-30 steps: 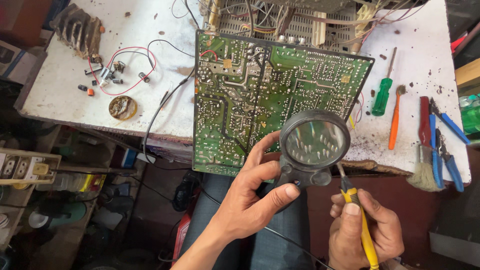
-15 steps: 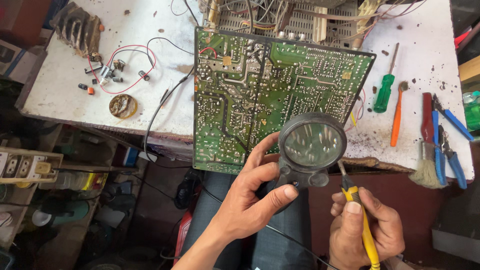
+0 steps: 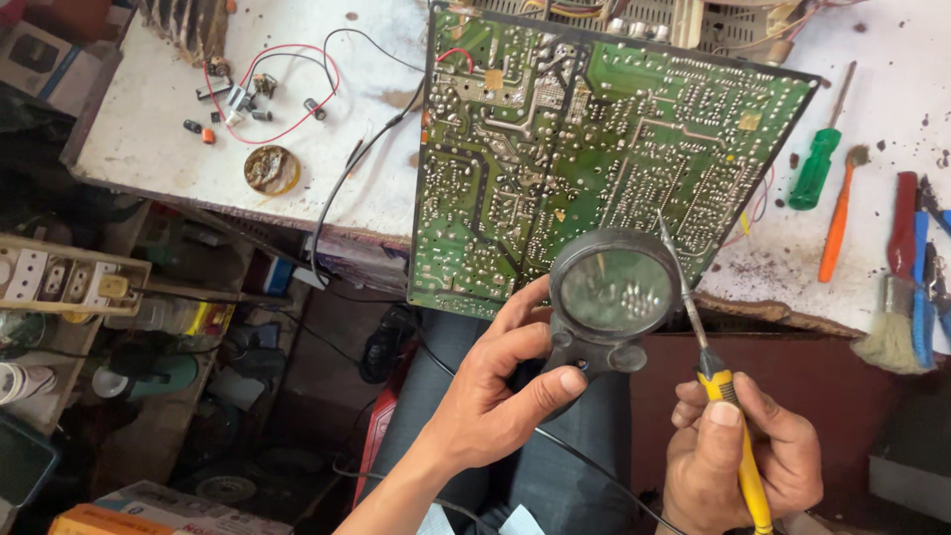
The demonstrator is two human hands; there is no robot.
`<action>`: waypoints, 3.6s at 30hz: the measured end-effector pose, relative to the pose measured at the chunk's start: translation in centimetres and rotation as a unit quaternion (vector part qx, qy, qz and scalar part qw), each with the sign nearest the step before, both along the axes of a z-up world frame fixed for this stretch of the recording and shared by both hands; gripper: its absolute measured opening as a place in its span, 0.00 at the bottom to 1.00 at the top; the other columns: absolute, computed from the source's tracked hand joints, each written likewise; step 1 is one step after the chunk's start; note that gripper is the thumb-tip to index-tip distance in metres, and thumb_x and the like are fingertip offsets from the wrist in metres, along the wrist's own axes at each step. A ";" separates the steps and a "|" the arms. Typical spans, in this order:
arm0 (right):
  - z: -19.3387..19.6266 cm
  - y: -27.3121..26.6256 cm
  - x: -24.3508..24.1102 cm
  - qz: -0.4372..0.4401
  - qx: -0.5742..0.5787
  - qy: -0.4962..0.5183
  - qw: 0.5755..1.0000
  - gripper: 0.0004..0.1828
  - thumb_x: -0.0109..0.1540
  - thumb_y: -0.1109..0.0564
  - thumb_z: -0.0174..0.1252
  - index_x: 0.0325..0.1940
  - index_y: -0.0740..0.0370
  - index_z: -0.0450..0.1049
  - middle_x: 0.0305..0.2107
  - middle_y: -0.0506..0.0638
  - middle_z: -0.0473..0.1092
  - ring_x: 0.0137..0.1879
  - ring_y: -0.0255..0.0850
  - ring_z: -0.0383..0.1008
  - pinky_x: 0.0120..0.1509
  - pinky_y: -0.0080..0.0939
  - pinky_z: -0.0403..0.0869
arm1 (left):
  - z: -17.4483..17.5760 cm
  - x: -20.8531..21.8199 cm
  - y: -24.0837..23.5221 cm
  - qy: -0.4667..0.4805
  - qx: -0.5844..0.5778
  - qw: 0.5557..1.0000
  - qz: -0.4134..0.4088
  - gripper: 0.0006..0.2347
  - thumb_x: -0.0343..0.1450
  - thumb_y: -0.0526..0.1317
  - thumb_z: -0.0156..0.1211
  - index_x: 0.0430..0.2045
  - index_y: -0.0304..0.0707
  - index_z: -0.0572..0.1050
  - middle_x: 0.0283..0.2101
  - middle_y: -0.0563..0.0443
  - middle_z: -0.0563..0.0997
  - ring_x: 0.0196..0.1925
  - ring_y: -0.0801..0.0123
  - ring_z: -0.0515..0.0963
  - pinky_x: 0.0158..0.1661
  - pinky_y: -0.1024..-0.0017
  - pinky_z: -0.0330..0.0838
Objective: The person inspects a green circuit board using a magnifying glass and a yellow tool, then uses an orange brush to clean the board's surface. The person flips the board over and continues brushing the other side.
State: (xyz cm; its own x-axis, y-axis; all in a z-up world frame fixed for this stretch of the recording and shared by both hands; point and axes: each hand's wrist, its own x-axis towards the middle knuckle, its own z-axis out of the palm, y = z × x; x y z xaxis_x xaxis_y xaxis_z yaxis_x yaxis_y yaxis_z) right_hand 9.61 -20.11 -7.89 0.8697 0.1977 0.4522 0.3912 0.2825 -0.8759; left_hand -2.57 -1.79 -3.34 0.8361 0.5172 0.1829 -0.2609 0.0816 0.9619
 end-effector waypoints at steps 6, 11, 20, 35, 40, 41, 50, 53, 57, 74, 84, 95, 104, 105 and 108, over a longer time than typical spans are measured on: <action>-0.2 -0.3 -0.5 -0.010 -0.012 0.012 1.000 0.10 0.72 0.61 0.60 0.53 0.73 0.70 0.32 0.66 0.74 0.32 0.44 0.75 0.36 0.39 0.74 | -0.1 -0.9 0.1 0.023 0.019 1.000 0.005 0.13 0.75 0.43 0.63 0.45 0.30 0.79 0.72 0.34 0.66 0.76 0.53 0.64 0.71 0.60 0.58; -0.4 -0.8 -0.9 0.001 -0.009 0.024 1.000 0.10 0.73 0.61 0.61 0.50 0.71 0.69 0.32 0.65 0.73 0.33 0.45 0.76 0.38 0.40 0.74 | -0.3 -1.3 0.0 0.023 0.011 1.000 0.014 0.13 0.75 0.43 0.63 0.45 0.31 0.78 0.73 0.35 0.66 0.76 0.54 0.65 0.71 0.60 0.59; -0.6 -1.0 -1.3 -0.005 -0.019 0.045 0.999 0.09 0.72 0.61 0.60 0.49 0.70 0.68 0.33 0.64 0.73 0.35 0.46 0.77 0.40 0.41 0.76 | -1.2 -2.4 0.2 0.018 -0.026 0.999 0.031 0.12 0.75 0.43 0.63 0.45 0.31 0.78 0.74 0.35 0.63 0.75 0.57 0.64 0.69 0.63 0.60; -0.1 -0.2 -1.9 -0.013 -0.024 0.013 1.000 0.13 0.75 0.57 0.62 0.50 0.70 0.68 0.31 0.63 0.72 0.31 0.44 0.74 0.36 0.38 0.73 | -1.4 -2.9 0.2 0.001 -0.017 0.999 0.040 0.10 0.75 0.41 0.63 0.42 0.30 0.78 0.73 0.36 0.65 0.74 0.57 0.66 0.68 0.64 0.61; 0.0 -0.1 -1.8 -0.050 0.002 -0.011 0.999 0.17 0.75 0.48 0.54 0.57 0.65 0.65 0.26 0.57 0.68 0.25 0.37 0.65 0.28 0.30 0.63 | -2.5 -4.7 0.2 0.009 0.047 0.995 0.082 0.09 0.74 0.39 0.62 0.42 0.31 0.78 0.62 0.40 0.73 0.65 0.60 0.73 0.65 0.66 0.64; -0.1 -0.1 -1.2 -0.047 0.012 -0.028 0.998 0.18 0.76 0.46 0.52 0.57 0.65 0.65 0.26 0.56 0.67 0.25 0.37 0.64 0.28 0.31 0.63 | -2.8 -5.4 0.5 0.019 0.059 0.993 0.101 0.10 0.73 0.39 0.62 0.43 0.31 0.78 0.57 0.43 0.74 0.61 0.62 0.75 0.61 0.68 0.67; -2.5 2.1 4.2 0.006 -0.116 -0.134 0.984 0.11 0.78 0.62 0.54 0.63 0.68 0.66 0.50 0.53 0.66 0.48 0.37 0.72 0.50 0.37 0.78 | -6.4 -7.5 2.4 -0.050 -0.284 0.909 0.301 0.09 0.79 0.42 0.52 0.38 0.34 0.75 0.33 0.54 0.78 0.35 0.74 0.79 0.45 0.71 0.80; -2.3 4.4 4.5 0.031 -0.116 -0.163 0.979 0.17 0.76 0.67 0.56 0.67 0.67 0.61 0.51 0.53 0.67 0.46 0.37 0.73 0.51 0.36 0.78 | -5.8 -6.8 2.1 -0.058 -0.341 0.907 0.239 0.12 0.75 0.44 0.53 0.37 0.32 0.76 0.39 0.48 0.84 0.42 0.68 0.84 0.43 0.67 0.77; -0.5 5.5 3.0 0.024 -0.116 -0.174 0.978 0.21 0.74 0.70 0.55 0.69 0.66 0.59 0.55 0.54 0.67 0.42 0.35 0.76 0.47 0.34 0.79 | -4.3 -6.3 1.5 -0.102 -0.332 0.905 0.246 0.13 0.78 0.45 0.54 0.39 0.30 0.76 0.39 0.46 0.81 0.45 0.66 0.84 0.53 0.64 0.80; 10.7 3.9 -2.2 0.051 -0.223 -0.202 0.952 0.19 0.74 0.71 0.57 0.66 0.70 0.58 0.52 0.55 0.67 0.42 0.42 0.80 0.44 0.36 0.81 | 2.5 -10.6 3.7 -0.193 -0.332 0.903 0.194 0.13 0.79 0.45 0.53 0.40 0.30 0.75 0.39 0.45 0.81 0.47 0.60 0.84 0.55 0.57 0.79; 15.2 4.1 -3.6 0.092 -0.298 -0.163 0.936 0.22 0.71 0.72 0.57 0.64 0.72 0.56 0.49 0.56 0.63 0.47 0.45 0.81 0.54 0.39 0.82 | 4.0 -11.7 5.2 -0.175 -0.344 0.909 0.160 0.12 0.79 0.44 0.52 0.41 0.30 0.75 0.40 0.44 0.82 0.46 0.59 0.84 0.54 0.59 0.78; 14.4 6.7 -5.2 0.036 -0.270 -0.140 0.952 0.21 0.71 0.72 0.58 0.62 0.70 0.56 0.49 0.56 0.65 0.39 0.42 0.80 0.43 0.37 0.81 | 2.4 -12.0 8.3 -0.163 -0.373 0.902 0.146 0.14 0.77 0.44 0.50 0.48 0.33 0.77 0.42 0.46 0.82 0.48 0.59 0.83 0.57 0.58 0.76; 11.0 7.2 -6.2 -0.032 -0.219 -0.066 0.973 0.21 0.70 0.72 0.57 0.63 0.68 0.58 0.47 0.55 0.67 0.37 0.41 0.78 0.39 0.33 0.76 | 0.9 -11.7 10.0 -0.110 -0.370 0.916 0.110 0.15 0.79 0.45 0.49 0.45 0.28 0.74 0.46 0.34 0.83 0.52 0.55 0.83 0.56 0.60 0.75; 10.5 7.1 -6.3 -0.036 -0.216 -0.066 0.974 0.20 0.71 0.73 0.58 0.63 0.68 0.58 0.47 0.55 0.67 0.37 0.41 0.78 0.40 0.33 0.76 | 0.5 -11.5 10.1 -0.110 -0.366 0.917 0.110 0.14 0.79 0.44 0.50 0.46 0.28 0.74 0.46 0.34 0.83 0.53 0.55 0.83 0.57 0.59 0.75; 9.1 7.1 -6.6 -0.055 -0.213 -0.064 0.973 0.20 0.72 0.73 0.58 0.63 0.68 0.57 0.48 0.56 0.67 0.38 0.42 0.79 0.41 0.33 0.77 | -0.7 -11.2 10.0 -0.105 -0.366 0.919 0.105 0.15 0.79 0.44 0.50 0.48 0.26 0.74 0.48 0.33 0.82 0.51 0.56 0.82 0.56 0.59 0.75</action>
State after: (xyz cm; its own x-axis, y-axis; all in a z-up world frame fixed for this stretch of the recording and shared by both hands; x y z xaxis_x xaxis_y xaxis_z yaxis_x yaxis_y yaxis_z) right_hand 3.05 -13.03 1.20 0.8387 0.2989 0.4553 0.5117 -0.1460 -0.8467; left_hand -13.73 8.19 -4.08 0.6904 0.7112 -0.1321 -0.5183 0.6137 0.5956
